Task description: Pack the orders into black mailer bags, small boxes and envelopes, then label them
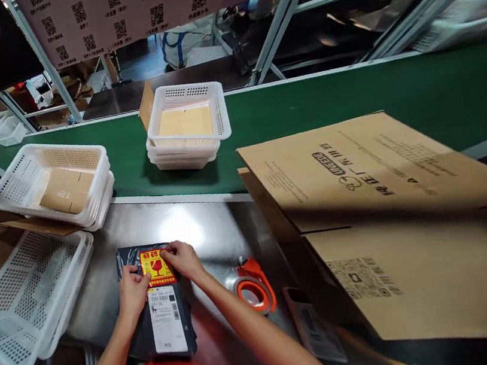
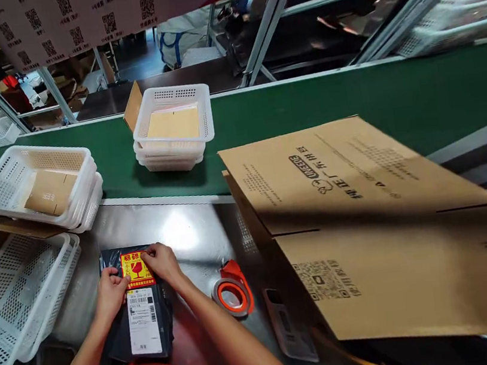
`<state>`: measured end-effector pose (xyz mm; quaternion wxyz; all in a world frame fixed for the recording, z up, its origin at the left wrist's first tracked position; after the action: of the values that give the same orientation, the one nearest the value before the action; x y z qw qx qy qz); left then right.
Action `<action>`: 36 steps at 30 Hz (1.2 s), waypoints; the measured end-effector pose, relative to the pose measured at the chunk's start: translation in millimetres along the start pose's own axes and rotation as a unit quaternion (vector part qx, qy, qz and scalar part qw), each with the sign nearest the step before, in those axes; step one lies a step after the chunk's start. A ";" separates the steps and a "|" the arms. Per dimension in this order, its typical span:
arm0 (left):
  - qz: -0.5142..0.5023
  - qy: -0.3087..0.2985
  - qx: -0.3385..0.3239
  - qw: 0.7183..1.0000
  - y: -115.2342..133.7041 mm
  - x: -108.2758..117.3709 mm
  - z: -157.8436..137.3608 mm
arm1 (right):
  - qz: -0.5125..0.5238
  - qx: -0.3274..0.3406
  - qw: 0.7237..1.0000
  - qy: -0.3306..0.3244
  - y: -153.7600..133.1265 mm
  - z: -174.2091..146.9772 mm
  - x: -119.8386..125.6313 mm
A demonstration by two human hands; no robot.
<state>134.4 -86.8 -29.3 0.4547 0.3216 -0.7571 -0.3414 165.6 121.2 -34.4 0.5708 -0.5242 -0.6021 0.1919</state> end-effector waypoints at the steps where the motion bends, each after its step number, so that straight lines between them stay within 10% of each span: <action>1: 0.010 -0.002 0.000 1.000 0.7 0.0 0.4 | 0.001 0.000 1.000 0.001 0.3 0.6 -0.1; 15: 0.149 -0.014 -0.011 0.989 15.8 -1.3 7.0 | 0.003 0.024 0.998 0.050 9.5 -0.8 -11.6; 26: 0.378 -0.041 -0.008 0.925 44.9 14.6 8.7 | 0.020 0.029 0.998 0.050 15.7 2.5 -13.8; 30: 0.369 -0.006 -0.148 0.918 40.7 17.5 14.2 | 0.015 0.034 0.998 0.055 15.9 2.2 -13.7; 36: 0.436 -0.097 -0.407 0.797 -2.7 3.7 7.1 | -0.016 0.057 0.996 0.067 12.2 -2.8 -17.0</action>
<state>127.1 -89.6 -32.2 0.5689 -0.2918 -0.6486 -0.4130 169.7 110.3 -52.0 0.6418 -0.4929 -0.5589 0.1813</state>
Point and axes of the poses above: each hand's wrist, its own z-axis towards the middle knuckle, its own x-axis out of the back of the hand, y = z × x, the point moved 1 cm from there along z, towards the middle knuckle, and after that the axes turned 4 degrees about -y, right-handed, at the moved point
